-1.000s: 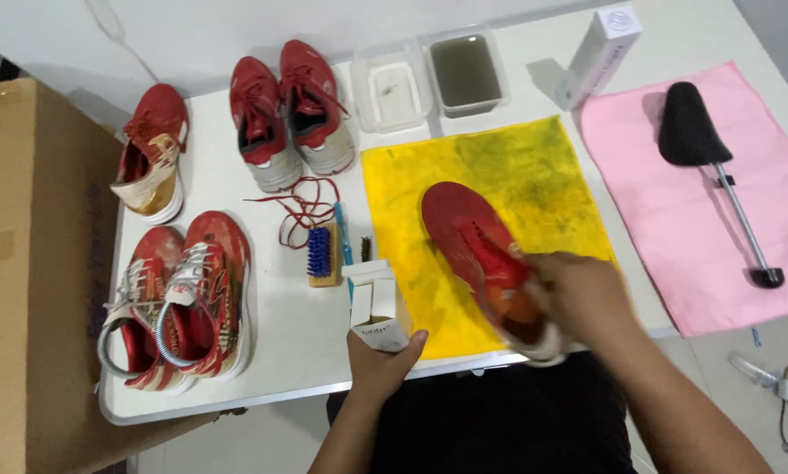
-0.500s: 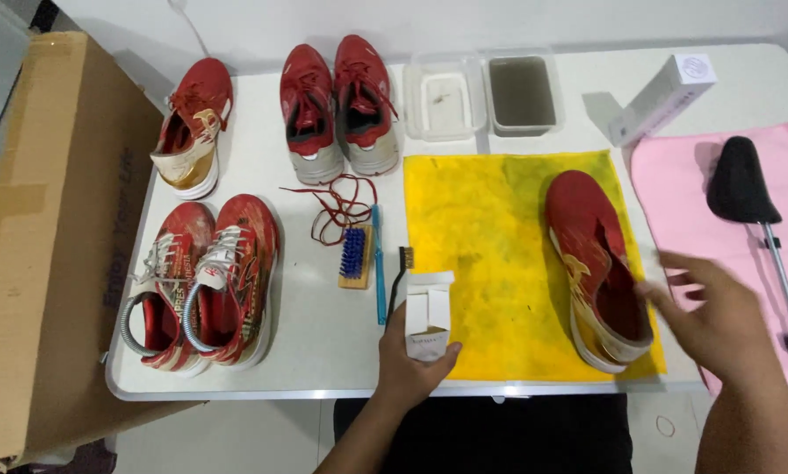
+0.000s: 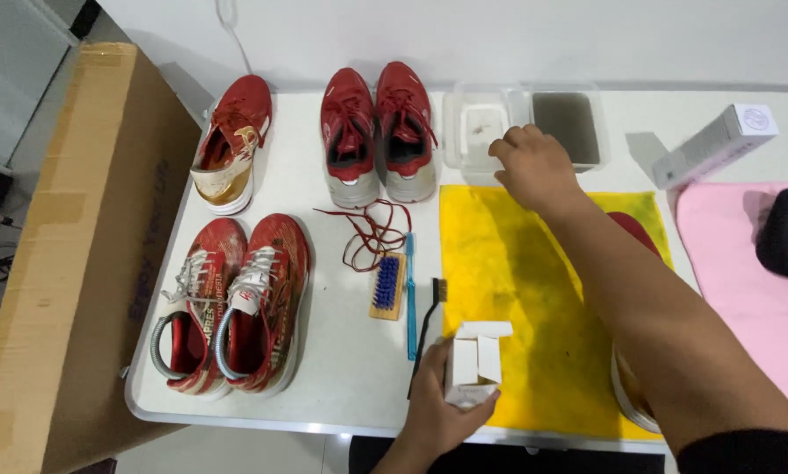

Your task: Preparing a shoe cleaning solution by pouring liquid into a container and mixing it with a brush.

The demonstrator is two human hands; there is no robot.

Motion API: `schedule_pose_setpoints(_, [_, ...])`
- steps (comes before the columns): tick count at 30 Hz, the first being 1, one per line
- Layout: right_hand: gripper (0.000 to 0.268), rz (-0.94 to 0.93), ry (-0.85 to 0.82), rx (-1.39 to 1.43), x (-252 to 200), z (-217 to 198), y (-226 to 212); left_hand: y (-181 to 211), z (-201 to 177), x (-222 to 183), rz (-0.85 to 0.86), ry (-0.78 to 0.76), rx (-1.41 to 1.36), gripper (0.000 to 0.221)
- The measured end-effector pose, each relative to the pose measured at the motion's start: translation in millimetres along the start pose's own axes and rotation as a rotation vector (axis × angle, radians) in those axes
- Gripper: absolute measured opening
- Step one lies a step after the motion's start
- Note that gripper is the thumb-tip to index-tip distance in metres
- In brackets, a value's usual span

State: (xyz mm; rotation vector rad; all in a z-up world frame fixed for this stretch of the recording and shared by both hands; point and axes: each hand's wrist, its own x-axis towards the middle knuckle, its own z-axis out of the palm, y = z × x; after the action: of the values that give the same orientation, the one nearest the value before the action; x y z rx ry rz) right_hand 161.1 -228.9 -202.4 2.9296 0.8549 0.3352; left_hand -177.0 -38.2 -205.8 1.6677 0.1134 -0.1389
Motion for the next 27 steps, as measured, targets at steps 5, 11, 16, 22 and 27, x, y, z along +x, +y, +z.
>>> schedule_pose_setpoints(5, [0.028, 0.004, -0.145, -0.138, 13, 14, -6, -7, -3, 4, -0.076, -0.049, 0.079, 0.084])
schedule_pose_setpoints(11, [0.032, -0.06, -0.185, -0.095, 13, 42, 3, 30, -9, 8, -0.38, -0.15, 0.118, 0.09])
schedule_pose_setpoints(16, [0.043, -0.067, -0.308, -0.133, 11, 21, -11, -1, -5, 7, -0.203, -0.152, 0.155, 0.09])
schedule_pose_setpoints(22, [0.03, -0.077, -0.154, -0.072, -2, 9, -15, 7, -5, 4, -0.19, -0.09, 0.111, 0.085])
schedule_pose_setpoints(27, [0.018, -0.06, -0.272, -0.027, -28, -38, -34, -10, 0, 2, 0.028, -0.03, 0.028, 0.08])
